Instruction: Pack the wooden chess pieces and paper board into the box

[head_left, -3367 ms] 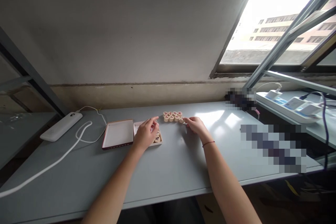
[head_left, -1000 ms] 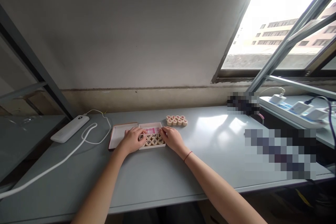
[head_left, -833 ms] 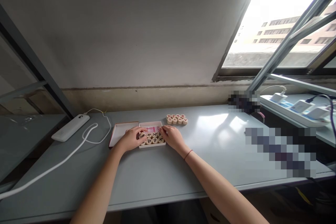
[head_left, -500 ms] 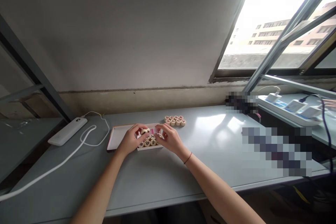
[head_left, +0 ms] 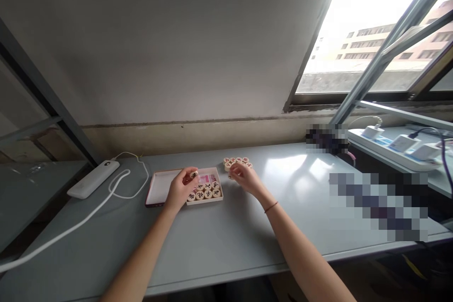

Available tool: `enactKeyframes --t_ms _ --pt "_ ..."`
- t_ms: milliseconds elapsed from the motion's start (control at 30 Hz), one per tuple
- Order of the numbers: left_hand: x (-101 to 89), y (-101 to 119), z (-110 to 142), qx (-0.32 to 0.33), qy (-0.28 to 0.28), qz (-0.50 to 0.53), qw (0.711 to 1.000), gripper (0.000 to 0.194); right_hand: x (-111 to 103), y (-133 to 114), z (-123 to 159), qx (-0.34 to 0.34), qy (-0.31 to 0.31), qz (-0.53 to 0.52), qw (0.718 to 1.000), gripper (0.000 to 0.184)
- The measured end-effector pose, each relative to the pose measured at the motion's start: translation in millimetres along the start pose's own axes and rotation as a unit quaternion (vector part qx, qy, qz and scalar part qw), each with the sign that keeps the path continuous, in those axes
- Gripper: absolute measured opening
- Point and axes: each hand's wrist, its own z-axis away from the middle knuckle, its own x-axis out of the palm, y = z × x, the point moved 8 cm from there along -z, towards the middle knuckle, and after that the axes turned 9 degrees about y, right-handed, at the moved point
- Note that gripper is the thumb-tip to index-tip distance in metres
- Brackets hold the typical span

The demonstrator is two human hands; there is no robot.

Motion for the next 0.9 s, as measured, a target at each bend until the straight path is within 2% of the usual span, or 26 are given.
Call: enactKeyframes --t_ms 133,200,267,367,433,533,600,767,900 --pt "-0.4 -3 0 -0.012 0.000 -0.025 1.000 0.041 -1 21 -2 0.013 -0.010 0.088 0.996 0.013" --pt "1.1 0 2 -0.011 -0.007 -0.052 0.999 0.041 -3 22 -2 0.020 0.005 0.121 0.992 0.013" --pt "2.9 7 6 0.017 -0.015 -0.109 0.994 0.038 -5 12 -1 0.010 0.026 0.123 0.992 0.018" --pt "8.2 27 12 0.131 -0.025 -0.208 0.969 0.032 2 -19 6 -0.036 0.011 0.025 0.999 0.029" --pt "13.4 37 18 0.210 -0.034 -0.239 0.947 0.030 16 -40 15 -0.056 -0.054 -0.064 0.995 0.035" --pt "19.5 44 24 0.281 -0.048 -0.254 0.924 0.031 35 -61 28 -0.052 -0.137 -0.151 0.978 0.040" --pt "22.3 45 27 0.302 -0.054 -0.260 0.915 0.031 41 -64 32 -0.035 -0.155 -0.185 0.970 0.042" --pt "31.4 43 32 0.315 -0.087 -0.249 0.912 0.029 44 -58 32 -0.010 -0.153 -0.214 0.965 0.039" --pt "32.8 42 32 0.311 -0.086 -0.254 0.912 0.038 32 -49 22 0.011 -0.138 -0.214 0.967 0.038"
